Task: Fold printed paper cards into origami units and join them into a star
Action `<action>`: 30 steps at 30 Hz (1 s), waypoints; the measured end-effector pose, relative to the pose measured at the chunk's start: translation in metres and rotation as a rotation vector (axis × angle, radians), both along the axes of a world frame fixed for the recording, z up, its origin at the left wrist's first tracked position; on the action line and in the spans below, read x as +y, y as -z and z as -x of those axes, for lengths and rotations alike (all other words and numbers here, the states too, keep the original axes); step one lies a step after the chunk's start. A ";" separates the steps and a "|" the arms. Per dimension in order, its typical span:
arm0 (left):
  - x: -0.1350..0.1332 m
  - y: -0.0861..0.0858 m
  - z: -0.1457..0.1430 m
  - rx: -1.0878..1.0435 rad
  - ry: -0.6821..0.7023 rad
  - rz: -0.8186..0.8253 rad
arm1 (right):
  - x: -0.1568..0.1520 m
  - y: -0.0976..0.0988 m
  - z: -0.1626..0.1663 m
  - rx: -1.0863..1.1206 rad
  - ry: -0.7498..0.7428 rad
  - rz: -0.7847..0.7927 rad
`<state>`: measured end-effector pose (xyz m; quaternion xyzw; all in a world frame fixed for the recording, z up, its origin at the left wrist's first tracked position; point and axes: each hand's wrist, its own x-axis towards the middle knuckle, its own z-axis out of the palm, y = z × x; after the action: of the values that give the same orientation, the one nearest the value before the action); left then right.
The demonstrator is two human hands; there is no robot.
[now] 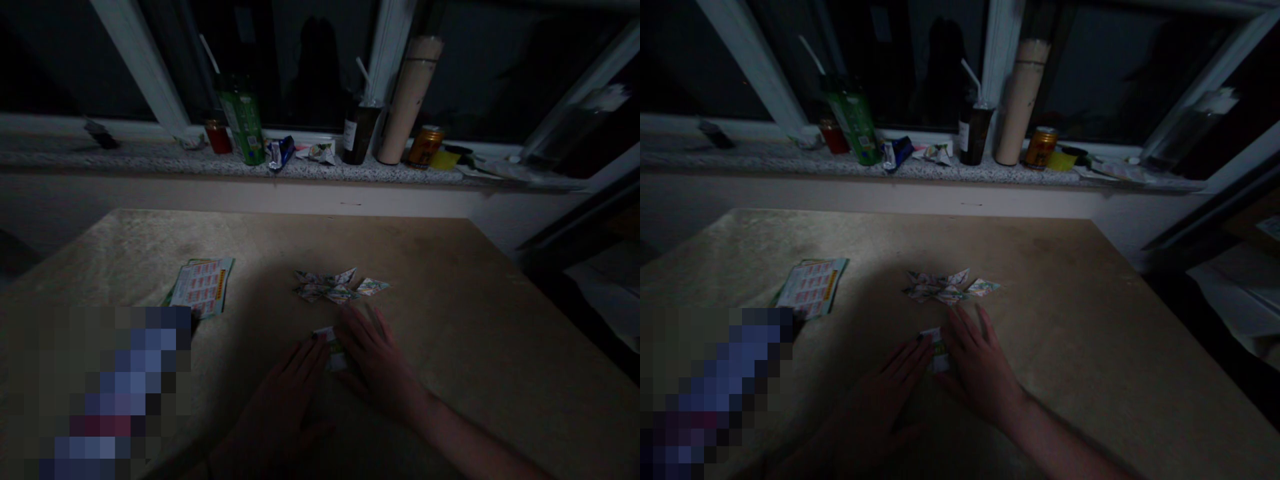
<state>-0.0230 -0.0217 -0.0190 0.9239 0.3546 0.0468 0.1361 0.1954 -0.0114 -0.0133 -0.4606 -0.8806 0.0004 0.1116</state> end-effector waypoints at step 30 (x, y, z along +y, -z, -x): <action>0.019 -0.001 0.000 0.028 -0.112 -0.145 | -0.002 0.007 0.000 0.093 -0.119 -0.036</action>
<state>-0.0226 -0.0026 -0.0177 0.9105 0.4035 0.0671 0.0612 0.1953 -0.0133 -0.0204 -0.4048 -0.9002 0.0124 0.1604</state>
